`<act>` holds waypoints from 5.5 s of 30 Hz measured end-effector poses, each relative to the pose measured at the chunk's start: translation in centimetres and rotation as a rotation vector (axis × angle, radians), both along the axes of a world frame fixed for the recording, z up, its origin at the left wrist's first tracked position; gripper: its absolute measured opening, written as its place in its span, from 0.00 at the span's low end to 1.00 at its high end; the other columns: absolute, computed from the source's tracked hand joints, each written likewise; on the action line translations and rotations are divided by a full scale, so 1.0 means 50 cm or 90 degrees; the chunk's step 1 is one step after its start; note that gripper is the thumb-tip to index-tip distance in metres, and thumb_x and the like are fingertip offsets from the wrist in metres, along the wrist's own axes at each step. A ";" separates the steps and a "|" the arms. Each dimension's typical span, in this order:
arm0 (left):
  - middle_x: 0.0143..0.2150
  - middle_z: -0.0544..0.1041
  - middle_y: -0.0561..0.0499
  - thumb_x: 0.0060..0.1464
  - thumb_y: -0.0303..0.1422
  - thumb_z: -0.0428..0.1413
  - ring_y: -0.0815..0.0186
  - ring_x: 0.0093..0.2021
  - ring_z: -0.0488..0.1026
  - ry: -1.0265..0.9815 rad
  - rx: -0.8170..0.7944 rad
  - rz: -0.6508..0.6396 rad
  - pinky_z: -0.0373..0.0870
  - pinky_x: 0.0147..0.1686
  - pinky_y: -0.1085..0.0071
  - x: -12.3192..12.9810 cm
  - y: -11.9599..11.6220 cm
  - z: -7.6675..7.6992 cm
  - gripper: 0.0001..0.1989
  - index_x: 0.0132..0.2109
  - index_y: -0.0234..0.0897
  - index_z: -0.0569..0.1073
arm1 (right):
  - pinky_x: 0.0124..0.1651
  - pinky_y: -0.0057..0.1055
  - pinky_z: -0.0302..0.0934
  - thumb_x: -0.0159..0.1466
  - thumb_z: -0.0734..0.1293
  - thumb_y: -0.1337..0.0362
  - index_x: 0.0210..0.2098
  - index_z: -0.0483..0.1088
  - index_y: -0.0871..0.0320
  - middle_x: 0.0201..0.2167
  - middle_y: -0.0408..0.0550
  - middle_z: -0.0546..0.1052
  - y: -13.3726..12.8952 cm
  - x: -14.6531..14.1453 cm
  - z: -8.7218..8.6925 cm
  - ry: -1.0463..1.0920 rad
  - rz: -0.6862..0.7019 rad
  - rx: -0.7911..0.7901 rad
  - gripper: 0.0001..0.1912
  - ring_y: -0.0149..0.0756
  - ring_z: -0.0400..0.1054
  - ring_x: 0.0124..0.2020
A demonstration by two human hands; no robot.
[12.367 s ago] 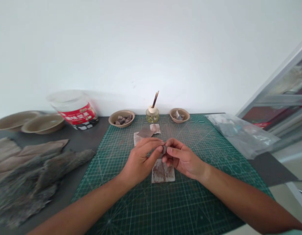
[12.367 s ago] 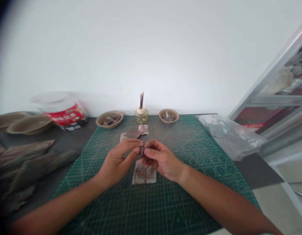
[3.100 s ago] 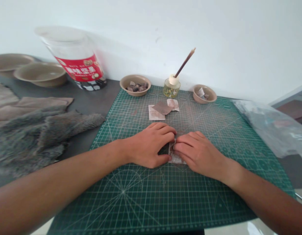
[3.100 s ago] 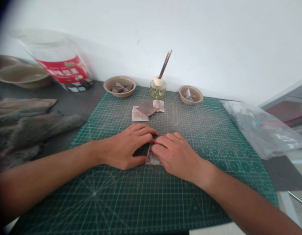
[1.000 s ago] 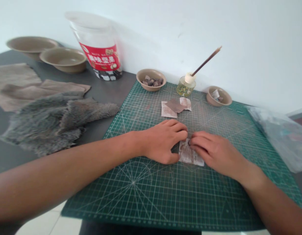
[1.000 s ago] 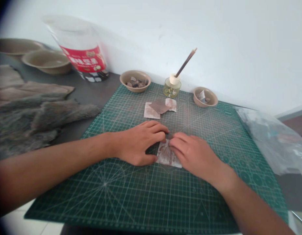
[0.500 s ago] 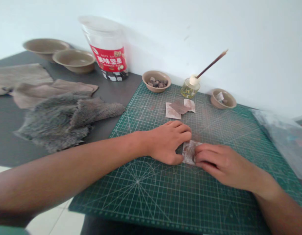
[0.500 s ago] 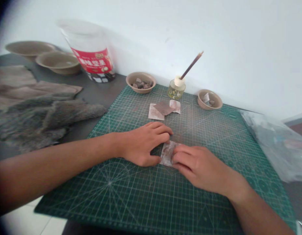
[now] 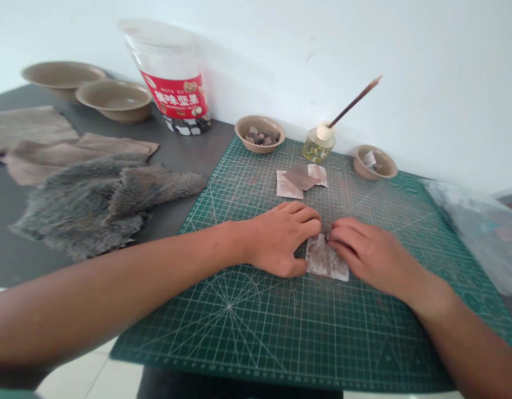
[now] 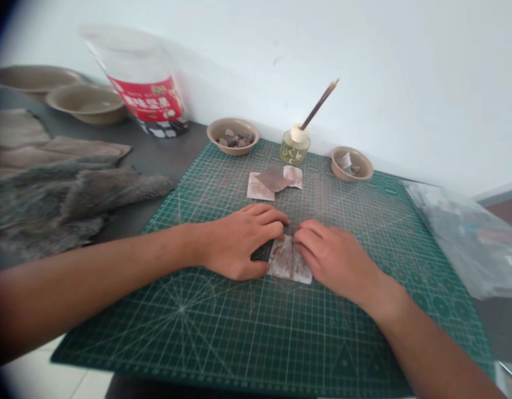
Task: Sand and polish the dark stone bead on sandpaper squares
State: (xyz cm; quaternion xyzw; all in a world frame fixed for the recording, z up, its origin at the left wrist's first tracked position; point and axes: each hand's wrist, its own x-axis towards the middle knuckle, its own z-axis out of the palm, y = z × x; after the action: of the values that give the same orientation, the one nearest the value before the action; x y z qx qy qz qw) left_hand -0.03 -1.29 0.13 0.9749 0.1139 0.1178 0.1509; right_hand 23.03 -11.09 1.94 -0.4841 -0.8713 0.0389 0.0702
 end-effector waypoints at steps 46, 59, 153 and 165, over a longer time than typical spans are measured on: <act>0.60 0.69 0.40 0.50 0.41 0.60 0.48 0.59 0.66 0.002 -0.019 0.009 0.62 0.60 0.54 -0.001 -0.003 0.004 0.20 0.47 0.36 0.69 | 0.44 0.42 0.63 0.73 0.60 0.67 0.45 0.71 0.56 0.48 0.51 0.78 -0.006 -0.008 0.003 -0.006 0.023 0.005 0.08 0.44 0.73 0.44; 0.60 0.69 0.40 0.50 0.41 0.60 0.49 0.59 0.65 0.000 -0.018 0.011 0.62 0.60 0.55 -0.001 -0.005 0.004 0.20 0.47 0.35 0.69 | 0.45 0.39 0.64 0.72 0.62 0.66 0.42 0.71 0.54 0.43 0.48 0.77 -0.008 -0.011 0.006 0.063 -0.014 -0.113 0.06 0.39 0.72 0.41; 0.60 0.69 0.40 0.50 0.41 0.59 0.48 0.58 0.65 0.001 -0.012 0.000 0.61 0.59 0.55 0.000 -0.001 -0.001 0.21 0.48 0.36 0.68 | 0.45 0.34 0.67 0.73 0.62 0.64 0.44 0.71 0.53 0.45 0.46 0.76 -0.002 -0.012 0.015 0.093 0.081 -0.194 0.06 0.36 0.73 0.42; 0.60 0.69 0.40 0.50 0.40 0.59 0.48 0.58 0.65 0.008 -0.012 0.008 0.61 0.59 0.55 0.002 -0.001 0.001 0.21 0.48 0.36 0.68 | 0.45 0.36 0.67 0.72 0.62 0.64 0.43 0.72 0.54 0.44 0.48 0.77 0.002 -0.006 0.014 0.082 -0.011 -0.108 0.06 0.39 0.74 0.42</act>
State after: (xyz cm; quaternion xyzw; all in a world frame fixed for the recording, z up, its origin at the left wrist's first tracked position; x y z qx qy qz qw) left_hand 0.05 -1.36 0.17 0.9734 0.1222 0.1114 0.1584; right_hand 22.75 -10.97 2.65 -0.4920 -0.8545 0.1431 0.0853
